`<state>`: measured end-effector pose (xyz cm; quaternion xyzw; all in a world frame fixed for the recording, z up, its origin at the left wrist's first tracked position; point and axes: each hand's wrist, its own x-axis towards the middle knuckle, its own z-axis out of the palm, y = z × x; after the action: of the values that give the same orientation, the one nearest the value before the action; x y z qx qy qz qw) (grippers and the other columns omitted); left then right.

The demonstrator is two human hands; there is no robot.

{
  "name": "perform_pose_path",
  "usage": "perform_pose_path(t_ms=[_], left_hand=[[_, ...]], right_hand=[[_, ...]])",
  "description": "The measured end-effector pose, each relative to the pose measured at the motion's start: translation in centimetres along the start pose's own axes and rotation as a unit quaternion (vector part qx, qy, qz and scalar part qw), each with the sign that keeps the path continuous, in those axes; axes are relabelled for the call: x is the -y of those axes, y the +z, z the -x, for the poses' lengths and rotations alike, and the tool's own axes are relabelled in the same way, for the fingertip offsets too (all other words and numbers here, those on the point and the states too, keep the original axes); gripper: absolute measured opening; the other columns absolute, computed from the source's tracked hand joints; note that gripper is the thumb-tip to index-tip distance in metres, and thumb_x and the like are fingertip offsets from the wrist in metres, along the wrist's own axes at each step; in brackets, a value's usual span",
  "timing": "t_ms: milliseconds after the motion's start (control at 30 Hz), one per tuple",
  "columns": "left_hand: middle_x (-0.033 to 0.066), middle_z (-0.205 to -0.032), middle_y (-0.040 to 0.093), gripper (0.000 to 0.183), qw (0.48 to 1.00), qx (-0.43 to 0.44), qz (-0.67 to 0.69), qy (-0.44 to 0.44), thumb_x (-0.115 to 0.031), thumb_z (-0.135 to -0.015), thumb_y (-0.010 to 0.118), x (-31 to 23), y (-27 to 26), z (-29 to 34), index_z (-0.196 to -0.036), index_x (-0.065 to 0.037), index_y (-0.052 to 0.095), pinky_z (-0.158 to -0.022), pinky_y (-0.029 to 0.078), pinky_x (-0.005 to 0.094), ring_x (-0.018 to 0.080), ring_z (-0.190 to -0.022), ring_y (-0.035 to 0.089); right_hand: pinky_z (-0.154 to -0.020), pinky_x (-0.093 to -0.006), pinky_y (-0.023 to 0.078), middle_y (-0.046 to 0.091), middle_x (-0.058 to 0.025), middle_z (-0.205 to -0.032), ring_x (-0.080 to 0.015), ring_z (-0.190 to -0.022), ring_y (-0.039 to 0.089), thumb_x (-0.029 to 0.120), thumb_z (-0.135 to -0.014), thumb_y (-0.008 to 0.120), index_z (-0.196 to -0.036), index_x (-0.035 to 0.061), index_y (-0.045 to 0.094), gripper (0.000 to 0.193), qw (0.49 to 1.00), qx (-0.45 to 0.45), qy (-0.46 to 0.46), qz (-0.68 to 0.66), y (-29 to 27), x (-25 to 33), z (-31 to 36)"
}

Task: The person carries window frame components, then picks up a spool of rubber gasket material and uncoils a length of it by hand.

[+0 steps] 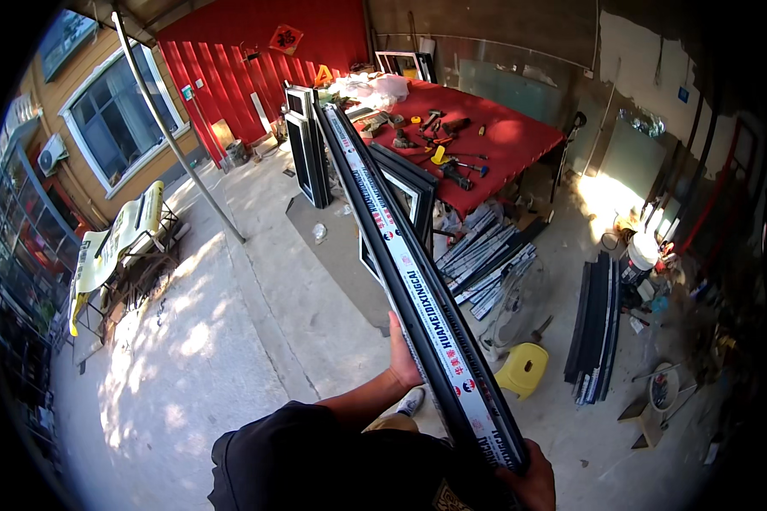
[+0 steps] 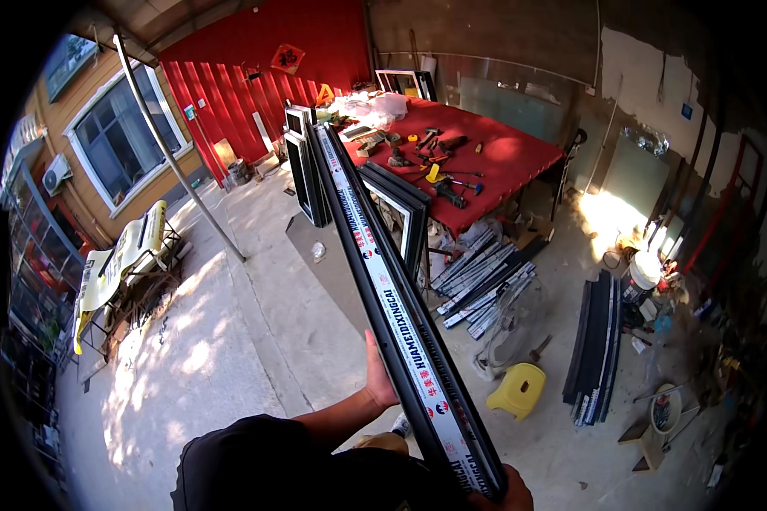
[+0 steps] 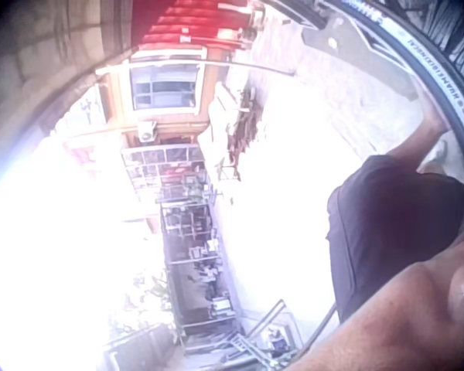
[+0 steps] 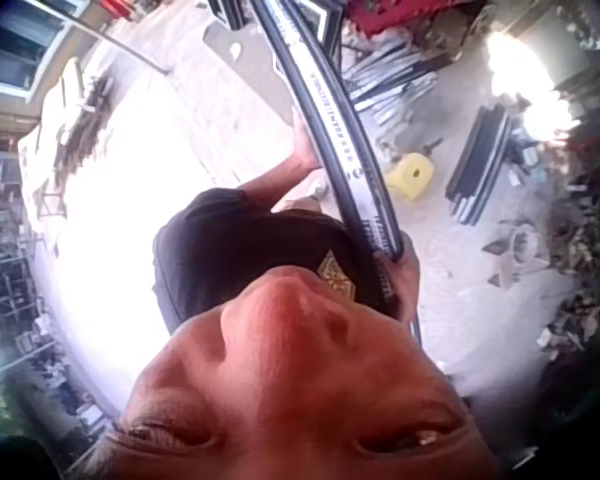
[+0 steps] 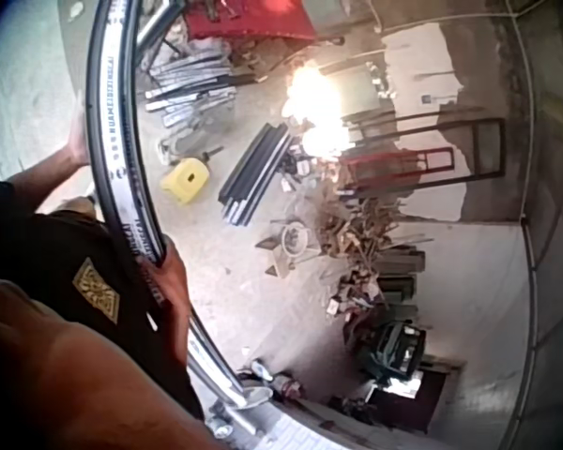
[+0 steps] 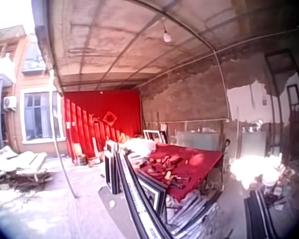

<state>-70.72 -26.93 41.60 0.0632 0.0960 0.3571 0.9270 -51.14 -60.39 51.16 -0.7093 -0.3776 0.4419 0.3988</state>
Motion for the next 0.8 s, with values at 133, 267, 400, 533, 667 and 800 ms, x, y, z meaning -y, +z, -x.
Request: perform_pose_path(t_ms=[133,267,400,533,667,800], left_hand=[[0.0152,-0.139,0.067,0.113,1.000,-0.023,-0.007,0.001,-0.101,-0.082,0.038,-0.1,-0.4,0.6,-0.148,-0.013,0.060,-0.115,0.043,0.0644,0.0391,-0.126,0.063],[0.0150,-0.139,0.066,0.112,1.000,-0.001,0.000,0.001,-0.100,-0.082,0.038,-0.2,-0.4,1.1,-0.148,-0.013,0.060,-0.115,0.043,0.0641,0.0387,-0.126,0.063],[0.0149,-0.139,0.066,0.112,1.000,0.000,0.000,0.009,-0.100,-0.082,0.038,-0.3,-0.6,1.2,-0.148,-0.013,0.060,-0.115,0.043,0.0637,0.0384,-0.127,0.063],[0.0148,-0.139,0.066,0.111,1.000,-0.010,-0.005,0.007,-0.100,-0.082,0.039,-0.4,-0.4,1.3,-0.149,-0.013,0.059,-0.115,0.043,0.0631,0.0380,-0.127,0.063],[0.0149,-0.140,0.066,0.111,1.000,-0.017,-0.007,0.006,-0.099,-0.083,0.039,-0.4,-0.4,1.4,-0.149,-0.013,0.059,-0.115,0.044,0.0631,0.0378,-0.127,0.063],[0.0149,-0.140,0.066,0.110,1.000,-0.013,-0.009,-0.001,-0.099,-0.083,0.040,-0.5,-0.2,1.4,-0.148,-0.012,0.060,-0.114,0.045,0.0627,0.0374,-0.126,0.063]], right_hand=[[-0.097,-0.0400,0.054,0.073,-0.0165,-0.117,-0.0278,-0.108,0.069,0.013,-0.088,0.079,-0.140,0.0034,0.059,0.057,0.999,0.005,-0.010,0.043,-0.4,1.1,0.2],[-0.097,-0.0410,0.054,0.073,-0.0183,-0.117,-0.0297,-0.108,0.070,0.016,-0.088,0.080,-0.139,0.0033,0.059,0.057,0.997,0.011,-0.006,0.070,-0.4,1.0,0.1],[-0.096,-0.0421,0.054,0.073,-0.0187,-0.116,-0.0308,-0.108,0.070,0.017,-0.087,0.081,-0.138,0.0032,0.059,0.057,0.998,0.010,-0.011,0.055,-0.2,0.2,0.1],[-0.096,-0.0426,0.054,0.072,-0.0181,-0.116,-0.0312,-0.107,0.069,0.021,-0.087,0.082,-0.138,0.0035,0.059,0.058,0.997,0.011,-0.006,0.081,-0.2,0.9,0.2],[-0.096,-0.0429,0.054,0.072,-0.0191,-0.116,-0.0315,-0.108,0.069,0.023,-0.087,0.082,-0.137,0.0034,0.059,0.059,0.999,0.015,-0.004,0.033,0.1,1.4,0.5],[-0.097,-0.0430,0.054,0.072,-0.0198,-0.117,-0.0319,-0.109,0.070,0.023,-0.087,0.082,-0.137,0.0028,0.059,0.059,0.999,0.013,-0.002,0.031,0.3,0.7,0.6]])
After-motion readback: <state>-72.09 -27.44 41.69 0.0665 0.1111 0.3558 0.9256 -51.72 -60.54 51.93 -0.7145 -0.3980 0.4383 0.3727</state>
